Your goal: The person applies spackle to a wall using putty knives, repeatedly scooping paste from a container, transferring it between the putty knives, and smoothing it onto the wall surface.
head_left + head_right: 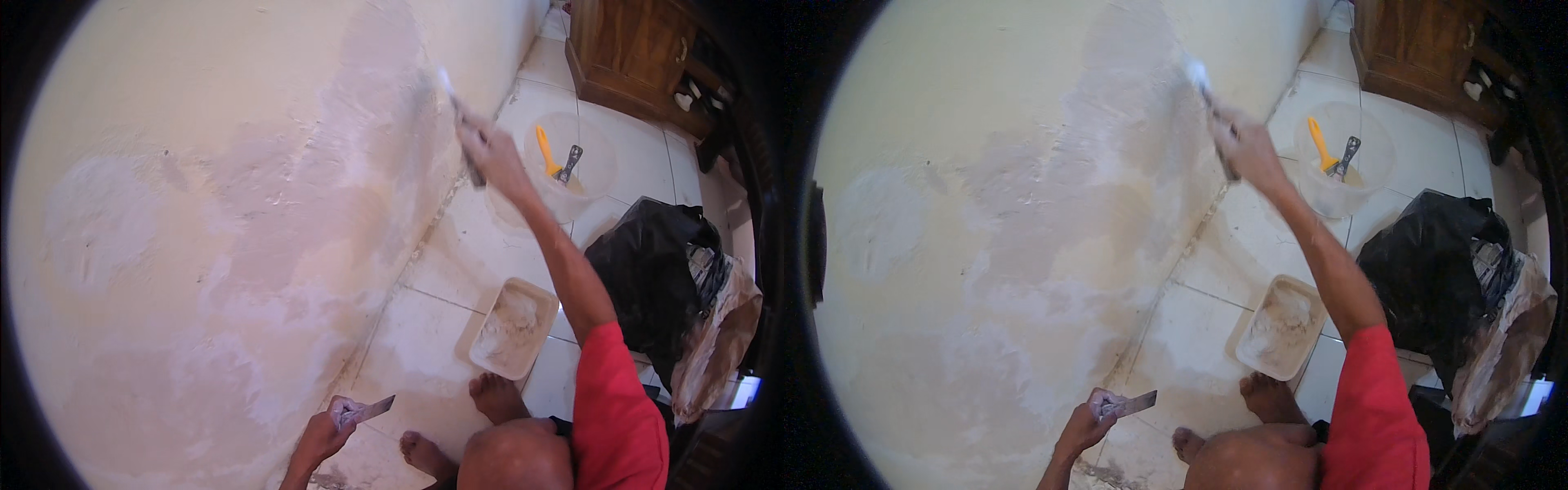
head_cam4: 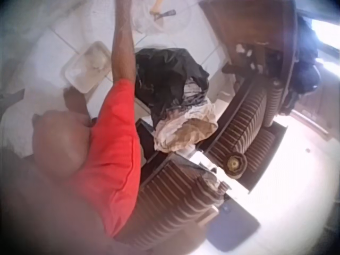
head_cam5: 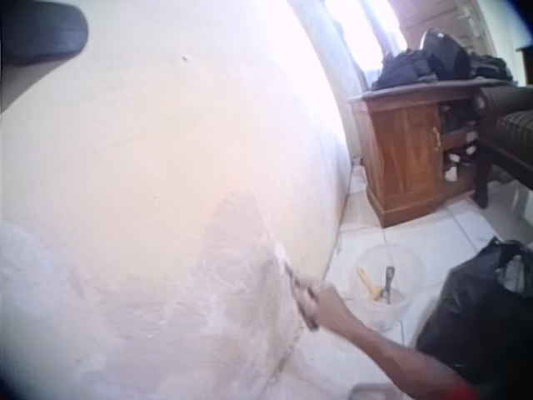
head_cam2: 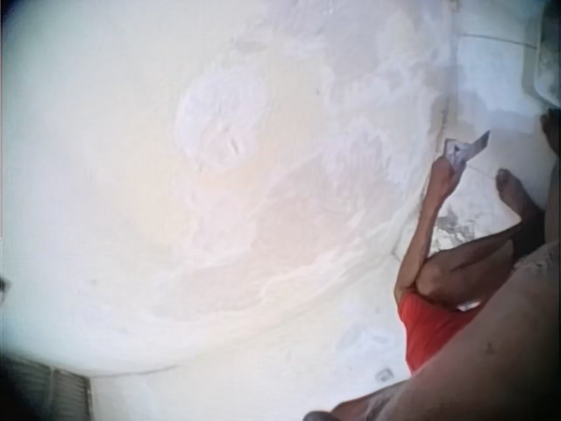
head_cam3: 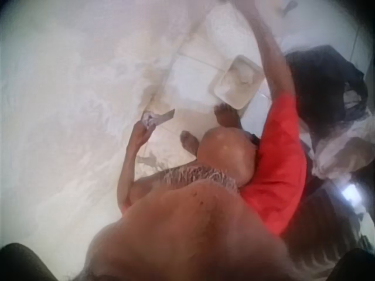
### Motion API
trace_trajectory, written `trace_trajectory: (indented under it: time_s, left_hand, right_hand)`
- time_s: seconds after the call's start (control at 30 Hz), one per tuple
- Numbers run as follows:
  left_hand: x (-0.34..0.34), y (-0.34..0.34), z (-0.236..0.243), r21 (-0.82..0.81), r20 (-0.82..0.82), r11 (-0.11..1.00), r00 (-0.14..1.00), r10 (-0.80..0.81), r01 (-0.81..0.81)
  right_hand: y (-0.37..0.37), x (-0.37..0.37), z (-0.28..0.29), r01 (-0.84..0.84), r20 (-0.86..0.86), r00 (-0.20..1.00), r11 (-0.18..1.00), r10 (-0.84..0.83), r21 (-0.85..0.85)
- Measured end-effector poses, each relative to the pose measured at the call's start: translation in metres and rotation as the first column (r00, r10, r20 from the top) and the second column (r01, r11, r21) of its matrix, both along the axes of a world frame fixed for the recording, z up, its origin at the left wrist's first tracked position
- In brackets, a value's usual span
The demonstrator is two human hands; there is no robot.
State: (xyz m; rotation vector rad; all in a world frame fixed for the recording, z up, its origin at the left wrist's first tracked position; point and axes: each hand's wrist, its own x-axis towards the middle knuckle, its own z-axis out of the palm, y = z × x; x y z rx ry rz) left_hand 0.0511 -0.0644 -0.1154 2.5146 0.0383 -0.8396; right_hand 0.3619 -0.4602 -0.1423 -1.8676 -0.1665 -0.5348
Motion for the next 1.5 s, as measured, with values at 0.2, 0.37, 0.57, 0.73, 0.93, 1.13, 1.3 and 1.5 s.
trace_trajectory:
  time_s: [0.2, 0.37, 0.57, 0.73, 0.93, 1.13, 1.3, 1.5]
  left_hand:
    - [0.005, -0.006, -0.001, -0.020, -0.033, 1.000, 0.999, -0.003, 0.003]
    - [0.004, 0.002, -0.003, 0.024, -0.074, 1.000, 0.997, 0.017, -0.015]
    - [0.005, -0.001, -0.004, -0.019, -0.085, 0.999, 0.996, 0.040, -0.041]
    - [0.001, 0.007, -0.015, -0.041, -0.054, 0.999, 0.999, -0.007, 0.005]
    - [0.009, 0.000, -0.002, 0.047, -0.099, 0.999, 0.995, -0.018, 0.023]
    - [0.011, -0.005, 0.006, 0.013, -0.075, 1.000, 0.997, -0.002, 0.003]
    - [0.009, -0.006, 0.002, 0.016, -0.085, 1.000, 0.996, -0.015, 0.017]
    - [0.002, 0.008, -0.008, -0.063, -0.029, 0.997, 0.999, -0.041, 0.039]
  right_hand:
    - [-0.034, 0.048, 0.043, -0.023, -0.083, 0.996, 0.994, 0.032, 0.110]
    - [0.002, 0.004, 0.032, -0.049, 0.015, 0.999, 0.989, 0.051, -0.139]
    - [-0.013, 0.025, 0.003, 0.136, 0.160, 0.983, 0.944, -0.091, -0.299]
    - [-0.019, 0.083, -0.029, 0.255, 0.338, 0.934, 0.881, -0.118, -0.398]
    - [-0.015, 0.083, -0.066, 0.165, 0.112, 0.985, 0.899, -0.130, -0.406]
    - [-0.026, 0.038, -0.052, 0.002, -0.205, 0.978, 0.993, 0.023, 0.121]
    - [-0.038, 0.050, 0.029, -0.054, -0.168, 0.982, 0.986, 0.081, 0.160]
    - [0.007, 0.041, 0.014, -0.021, 0.039, 0.999, 0.999, 0.023, -0.040]
